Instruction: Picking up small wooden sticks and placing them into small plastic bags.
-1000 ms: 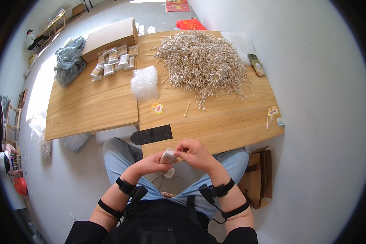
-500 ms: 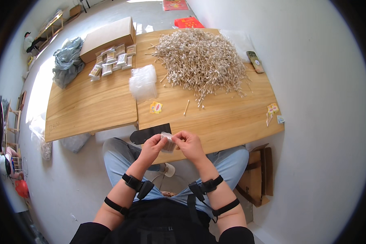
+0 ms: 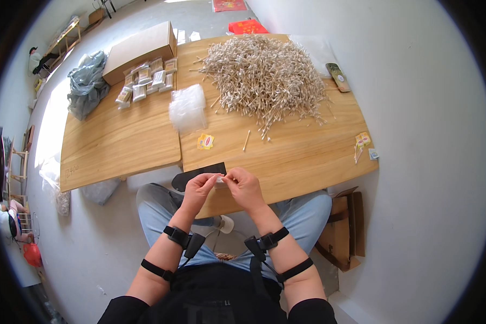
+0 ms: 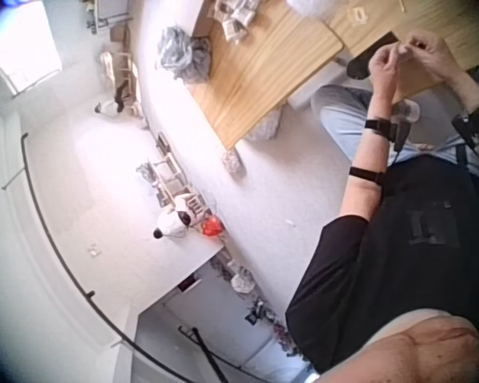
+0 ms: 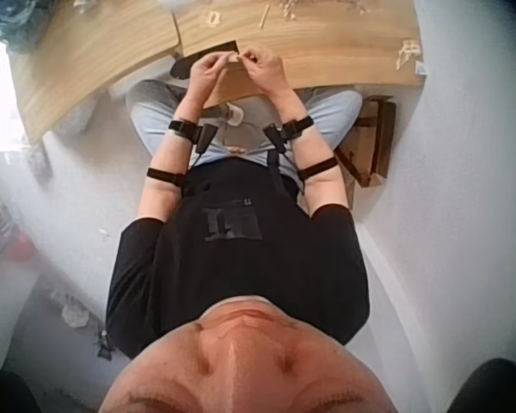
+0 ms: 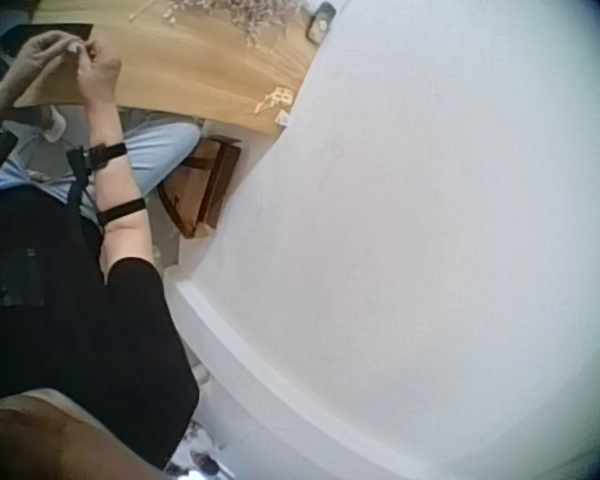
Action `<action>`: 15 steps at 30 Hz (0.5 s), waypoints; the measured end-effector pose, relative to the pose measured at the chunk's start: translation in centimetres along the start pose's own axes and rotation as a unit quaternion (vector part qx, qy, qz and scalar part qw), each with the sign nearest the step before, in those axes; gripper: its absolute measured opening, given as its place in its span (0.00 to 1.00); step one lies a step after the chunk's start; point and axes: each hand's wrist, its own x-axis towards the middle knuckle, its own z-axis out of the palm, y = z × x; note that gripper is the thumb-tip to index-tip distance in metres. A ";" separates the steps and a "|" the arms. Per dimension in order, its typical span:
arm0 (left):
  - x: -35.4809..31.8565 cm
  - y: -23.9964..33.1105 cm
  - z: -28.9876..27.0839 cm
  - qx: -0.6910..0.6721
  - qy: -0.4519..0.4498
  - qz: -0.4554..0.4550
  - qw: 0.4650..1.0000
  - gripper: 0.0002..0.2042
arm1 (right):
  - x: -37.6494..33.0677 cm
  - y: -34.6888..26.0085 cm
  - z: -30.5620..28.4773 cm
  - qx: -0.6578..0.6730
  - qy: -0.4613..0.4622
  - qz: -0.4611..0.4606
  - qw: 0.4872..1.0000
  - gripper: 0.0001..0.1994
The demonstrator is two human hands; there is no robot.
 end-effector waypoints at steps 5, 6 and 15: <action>-0.1 0.4 -0.1 -0.063 -0.016 -0.030 0.997 0.06 | -0.4 0.8 0.2 0.046 -0.005 0.033 0.998 0.04; -0.1 0.4 -0.2 -0.063 -0.015 -0.031 0.997 0.06 | -0.4 0.9 0.3 0.061 -0.005 0.043 0.997 0.05; -0.2 0.5 0.0 -0.075 -0.013 -0.012 0.997 0.05 | -0.6 2.0 0.3 0.114 -0.011 0.084 0.990 0.05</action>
